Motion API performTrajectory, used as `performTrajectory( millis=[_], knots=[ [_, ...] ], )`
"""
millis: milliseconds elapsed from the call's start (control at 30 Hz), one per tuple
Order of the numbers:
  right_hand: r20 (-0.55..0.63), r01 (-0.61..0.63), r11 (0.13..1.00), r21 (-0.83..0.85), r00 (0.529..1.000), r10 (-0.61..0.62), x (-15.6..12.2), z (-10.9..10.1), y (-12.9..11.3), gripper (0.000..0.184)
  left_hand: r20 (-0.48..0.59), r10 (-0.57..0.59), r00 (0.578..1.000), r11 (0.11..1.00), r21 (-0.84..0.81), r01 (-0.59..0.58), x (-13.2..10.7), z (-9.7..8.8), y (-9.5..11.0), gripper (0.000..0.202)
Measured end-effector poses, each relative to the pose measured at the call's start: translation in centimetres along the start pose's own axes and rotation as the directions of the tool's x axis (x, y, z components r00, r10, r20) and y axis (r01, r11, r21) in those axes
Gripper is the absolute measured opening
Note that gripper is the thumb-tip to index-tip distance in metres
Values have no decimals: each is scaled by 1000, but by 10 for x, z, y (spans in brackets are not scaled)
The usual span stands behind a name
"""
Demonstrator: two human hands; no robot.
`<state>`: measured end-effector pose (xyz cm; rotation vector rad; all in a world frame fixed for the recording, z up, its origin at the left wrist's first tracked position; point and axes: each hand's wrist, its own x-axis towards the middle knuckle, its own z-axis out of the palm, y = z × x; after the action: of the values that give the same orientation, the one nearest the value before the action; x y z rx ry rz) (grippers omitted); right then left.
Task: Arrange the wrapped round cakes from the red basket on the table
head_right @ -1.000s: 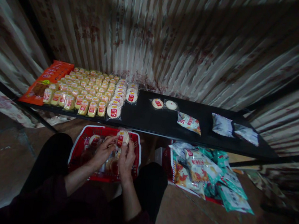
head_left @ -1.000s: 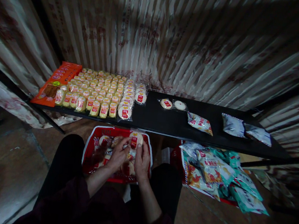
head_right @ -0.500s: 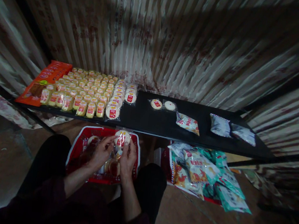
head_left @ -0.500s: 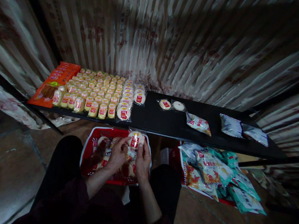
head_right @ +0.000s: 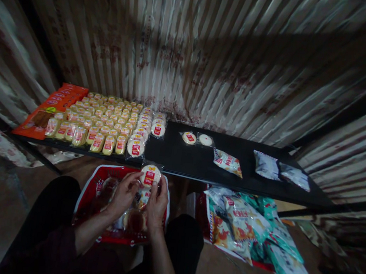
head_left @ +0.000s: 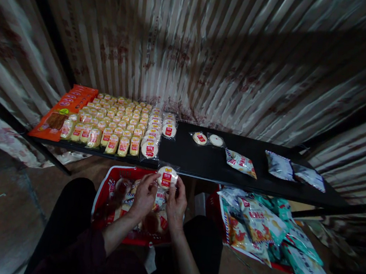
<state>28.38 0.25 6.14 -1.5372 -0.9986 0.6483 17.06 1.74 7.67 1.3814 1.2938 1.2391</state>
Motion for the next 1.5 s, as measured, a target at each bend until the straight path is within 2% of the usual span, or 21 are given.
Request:
performTrajectory(
  millis=[233,667,833,1033,1167,1500],
  knots=[
    [-20,42,998,-49,999,-43,18,3,1,50,-13,22,1000,1000,20,-22,17,4,11,37],
    [57,63,997,-33,997,-61,59,2,-15,42,1,61,998,991,122,-61,47,16,28,41],
    [48,77,997,5,996,-77,81,7,-20,42,7,94,996,977,192,-94,63,26,30,43],
    [60,110,994,-10,992,-110,108,12,-11,41,6,115,993,971,208,-114,77,38,24,44],
    [55,105,994,-7,993,-104,119,17,-11,39,27,92,995,977,193,-95,83,42,22,47],
    [34,94,995,-39,995,-92,138,26,-10,39,72,44,996,945,321,-65,98,48,34,48]
  ],
)
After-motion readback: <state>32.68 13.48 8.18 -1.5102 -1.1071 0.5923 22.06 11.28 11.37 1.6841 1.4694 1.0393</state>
